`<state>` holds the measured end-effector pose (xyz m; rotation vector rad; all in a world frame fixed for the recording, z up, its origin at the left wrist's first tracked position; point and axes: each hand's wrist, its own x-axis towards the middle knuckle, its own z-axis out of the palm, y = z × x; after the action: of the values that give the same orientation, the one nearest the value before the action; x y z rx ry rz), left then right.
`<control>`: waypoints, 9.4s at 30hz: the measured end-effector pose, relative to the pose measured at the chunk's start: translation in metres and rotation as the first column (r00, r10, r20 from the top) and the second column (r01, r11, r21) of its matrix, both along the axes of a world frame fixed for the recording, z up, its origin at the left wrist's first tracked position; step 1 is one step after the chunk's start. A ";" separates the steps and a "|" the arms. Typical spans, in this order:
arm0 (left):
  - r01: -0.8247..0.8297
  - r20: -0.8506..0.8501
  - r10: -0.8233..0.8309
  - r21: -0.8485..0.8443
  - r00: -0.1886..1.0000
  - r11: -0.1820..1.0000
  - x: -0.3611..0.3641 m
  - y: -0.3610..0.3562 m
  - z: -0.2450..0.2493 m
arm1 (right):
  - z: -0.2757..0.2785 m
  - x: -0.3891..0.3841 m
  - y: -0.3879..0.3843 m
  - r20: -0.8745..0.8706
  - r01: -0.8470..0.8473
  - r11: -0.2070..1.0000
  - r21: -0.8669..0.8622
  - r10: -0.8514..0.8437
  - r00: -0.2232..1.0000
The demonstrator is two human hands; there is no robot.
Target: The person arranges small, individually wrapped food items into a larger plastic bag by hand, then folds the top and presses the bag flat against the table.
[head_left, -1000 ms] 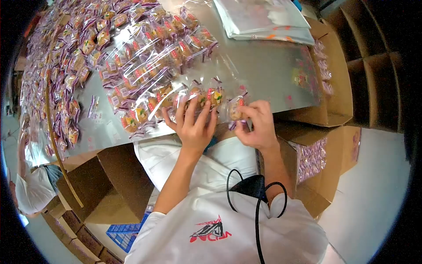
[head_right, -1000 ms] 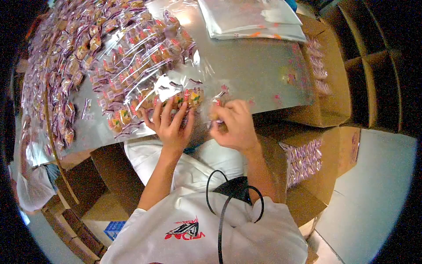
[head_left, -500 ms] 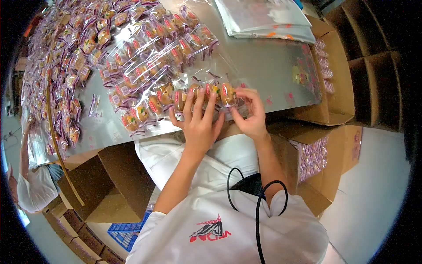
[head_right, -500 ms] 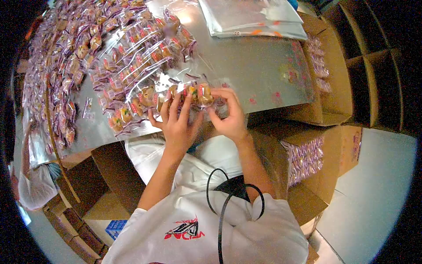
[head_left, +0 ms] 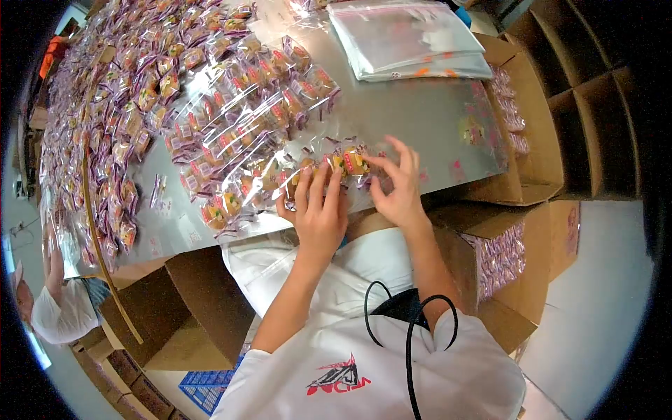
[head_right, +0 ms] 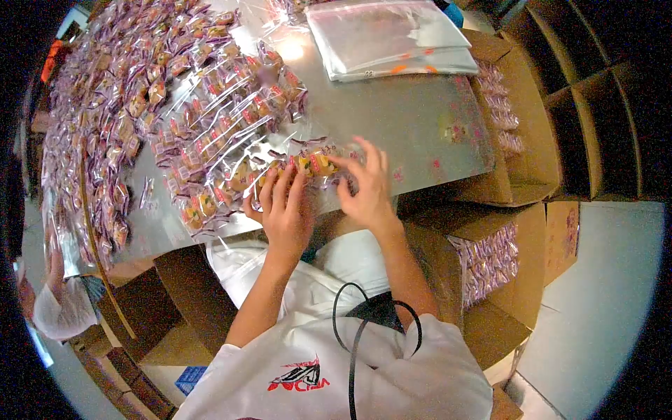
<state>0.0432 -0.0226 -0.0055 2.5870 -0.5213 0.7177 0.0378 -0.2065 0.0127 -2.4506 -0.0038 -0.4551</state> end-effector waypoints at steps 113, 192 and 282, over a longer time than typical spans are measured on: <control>0.045 -0.215 -0.061 -0.078 0.975 0.996 0.008 0.021 0.036 | 0.008 0.000 0.039 0.220 -0.023 0.970 -0.240 0.078 0.972; -0.071 -0.106 0.072 0.020 0.992 0.997 0.044 0.086 0.019 | -0.021 0.055 0.077 0.287 -0.255 0.929 -0.270 0.330 0.899; -0.031 0.036 0.030 0.005 0.999 1.000 0.052 0.064 -0.007 | -0.035 0.057 0.047 0.269 0.144 0.976 0.164 -0.184 0.945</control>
<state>0.0951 0.0412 -0.0123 2.5966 -0.4963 0.7751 0.0944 -0.1598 -0.0224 -2.2350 0.1105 -0.8489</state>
